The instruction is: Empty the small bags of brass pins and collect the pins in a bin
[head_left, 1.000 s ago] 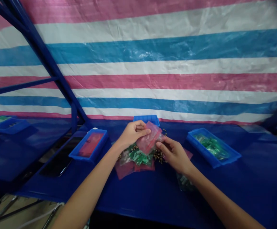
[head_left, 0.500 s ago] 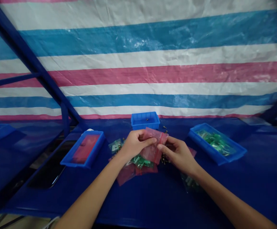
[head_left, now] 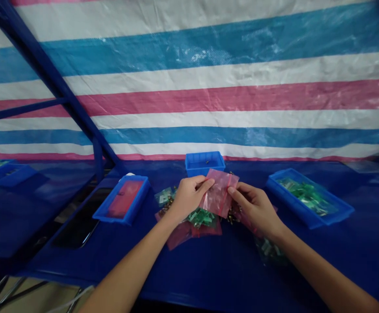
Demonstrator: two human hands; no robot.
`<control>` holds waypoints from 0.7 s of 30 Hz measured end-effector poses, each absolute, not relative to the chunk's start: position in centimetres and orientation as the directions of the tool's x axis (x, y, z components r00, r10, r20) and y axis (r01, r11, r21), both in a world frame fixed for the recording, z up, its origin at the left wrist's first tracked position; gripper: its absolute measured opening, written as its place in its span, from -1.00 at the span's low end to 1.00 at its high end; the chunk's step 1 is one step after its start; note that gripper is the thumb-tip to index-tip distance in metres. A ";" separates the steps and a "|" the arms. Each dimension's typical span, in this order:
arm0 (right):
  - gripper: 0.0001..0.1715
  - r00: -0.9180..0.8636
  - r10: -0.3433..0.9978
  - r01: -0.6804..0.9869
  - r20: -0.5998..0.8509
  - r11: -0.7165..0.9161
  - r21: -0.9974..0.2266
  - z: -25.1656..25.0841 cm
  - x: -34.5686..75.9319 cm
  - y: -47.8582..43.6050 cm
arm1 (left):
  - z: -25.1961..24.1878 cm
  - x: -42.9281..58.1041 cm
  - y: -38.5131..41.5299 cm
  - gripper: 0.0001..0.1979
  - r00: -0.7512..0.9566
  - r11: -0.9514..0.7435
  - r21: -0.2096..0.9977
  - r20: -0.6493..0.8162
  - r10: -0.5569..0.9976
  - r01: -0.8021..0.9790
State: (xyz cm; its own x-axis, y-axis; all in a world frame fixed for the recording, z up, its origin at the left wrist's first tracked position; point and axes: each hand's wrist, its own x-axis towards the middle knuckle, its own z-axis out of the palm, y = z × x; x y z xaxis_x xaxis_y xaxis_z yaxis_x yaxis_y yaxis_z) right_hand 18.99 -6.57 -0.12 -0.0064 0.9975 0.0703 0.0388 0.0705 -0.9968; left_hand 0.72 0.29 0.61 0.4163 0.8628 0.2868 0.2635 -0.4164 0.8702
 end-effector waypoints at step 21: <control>-0.79 0.180 0.777 0.697 0.604 0.333 -0.635 2.1 21.8 -6.8 | 1.6 1.0 -0.9 -0.55 0.532 -0.439 0.874 0.277 0.800 0.206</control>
State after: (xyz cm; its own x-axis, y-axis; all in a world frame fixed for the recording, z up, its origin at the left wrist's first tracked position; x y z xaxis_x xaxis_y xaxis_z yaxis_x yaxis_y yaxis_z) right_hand 21.77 -6.85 2.05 0.1800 0.7766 0.6038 0.6968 0.3326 -0.6355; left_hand 1.02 -0.94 1.56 0.5324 0.8001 0.2766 0.2060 -0.4393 0.8744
